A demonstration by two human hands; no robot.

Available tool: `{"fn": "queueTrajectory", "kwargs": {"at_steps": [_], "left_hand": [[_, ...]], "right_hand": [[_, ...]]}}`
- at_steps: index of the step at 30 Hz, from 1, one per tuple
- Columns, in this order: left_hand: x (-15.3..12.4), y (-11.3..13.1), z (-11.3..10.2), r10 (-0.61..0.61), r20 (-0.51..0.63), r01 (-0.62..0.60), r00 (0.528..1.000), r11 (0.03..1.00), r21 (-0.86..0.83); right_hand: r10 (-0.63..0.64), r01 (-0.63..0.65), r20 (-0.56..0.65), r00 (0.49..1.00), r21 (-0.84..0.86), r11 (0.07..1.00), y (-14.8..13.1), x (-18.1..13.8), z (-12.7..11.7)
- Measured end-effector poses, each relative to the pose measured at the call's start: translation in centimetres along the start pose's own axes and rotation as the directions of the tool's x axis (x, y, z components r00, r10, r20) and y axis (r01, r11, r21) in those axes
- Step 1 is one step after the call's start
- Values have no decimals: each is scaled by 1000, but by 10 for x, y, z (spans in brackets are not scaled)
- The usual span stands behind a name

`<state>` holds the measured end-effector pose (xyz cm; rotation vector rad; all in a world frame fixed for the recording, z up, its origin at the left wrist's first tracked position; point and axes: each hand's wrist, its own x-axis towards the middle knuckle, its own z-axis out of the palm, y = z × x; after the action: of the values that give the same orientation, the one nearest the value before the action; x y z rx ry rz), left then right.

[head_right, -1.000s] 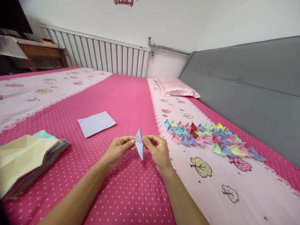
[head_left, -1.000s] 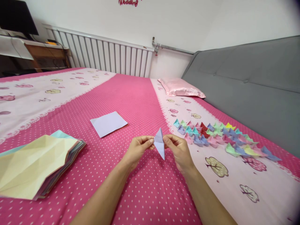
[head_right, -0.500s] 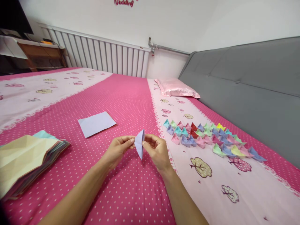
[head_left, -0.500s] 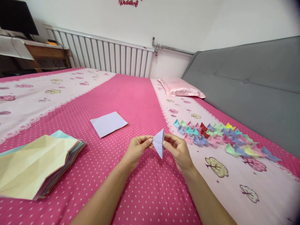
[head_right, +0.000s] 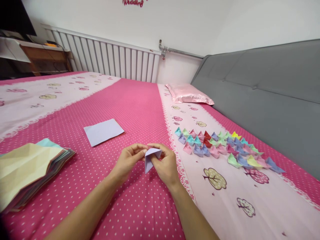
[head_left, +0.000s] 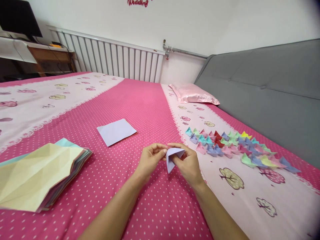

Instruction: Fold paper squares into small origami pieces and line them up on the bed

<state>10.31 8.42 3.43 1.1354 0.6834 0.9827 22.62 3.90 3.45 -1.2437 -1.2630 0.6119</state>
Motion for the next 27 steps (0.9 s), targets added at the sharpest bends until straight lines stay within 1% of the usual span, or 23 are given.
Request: {"fn": "queueTrajectory", "kwargs": {"at_steps": [2, 4, 8, 11, 15, 17, 19, 21, 23, 25, 27], "left_hand": [[-1, 2, 1, -1, 31, 0, 1000, 1000, 20], [-3, 4, 1, 4, 89, -8, 996, 999, 41], [-6, 4, 4, 17, 219, -45, 976, 992, 121], [-5, 0, 7, 64, 267, -117, 961, 976, 184], [-3, -6, 6, 156, 254, -230, 954, 927, 296], [-3, -8, 5, 191, 210, -258, 959, 893, 369], [-3, -9, 6, 205, 135, -242, 969, 892, 382], [-3, -9, 7, 148, 42, -154, 988, 939, 309], [-3, -6, 9, 28, -19, -25, 999, 987, 160], [-3, -3, 9, -67, -20, 66, 998, 998, -16], [-4, 0, 9, -108, 4, 107, 994, 979, -172]], "right_hand": [[-79, 77, -32, 996, -65, 995, -1, -1, 0], [-128, 119, -63, 990, -126, 985, -2, -1, -1], [-149, 125, -108, 983, -207, 970, 0, -1, -3], [-170, 140, -104, 980, -243, 960, 1, 0, -4], [-192, 167, -82, 978, -243, 956, 2, 0, -4], [-194, 175, -61, 979, -234, 956, 2, 0, -4], [-189, 179, -28, 982, -213, 960, 2, 0, -4], [-170, 170, 14, 985, -161, 972, 2, 1, -4], [-140, 145, 57, 989, -101, 984, 3, 2, -5], [-122, 128, 88, 989, -70, 989, 2, 2, -6], [-117, 125, 116, 986, -63, 990, 1, 3, -8]]}}
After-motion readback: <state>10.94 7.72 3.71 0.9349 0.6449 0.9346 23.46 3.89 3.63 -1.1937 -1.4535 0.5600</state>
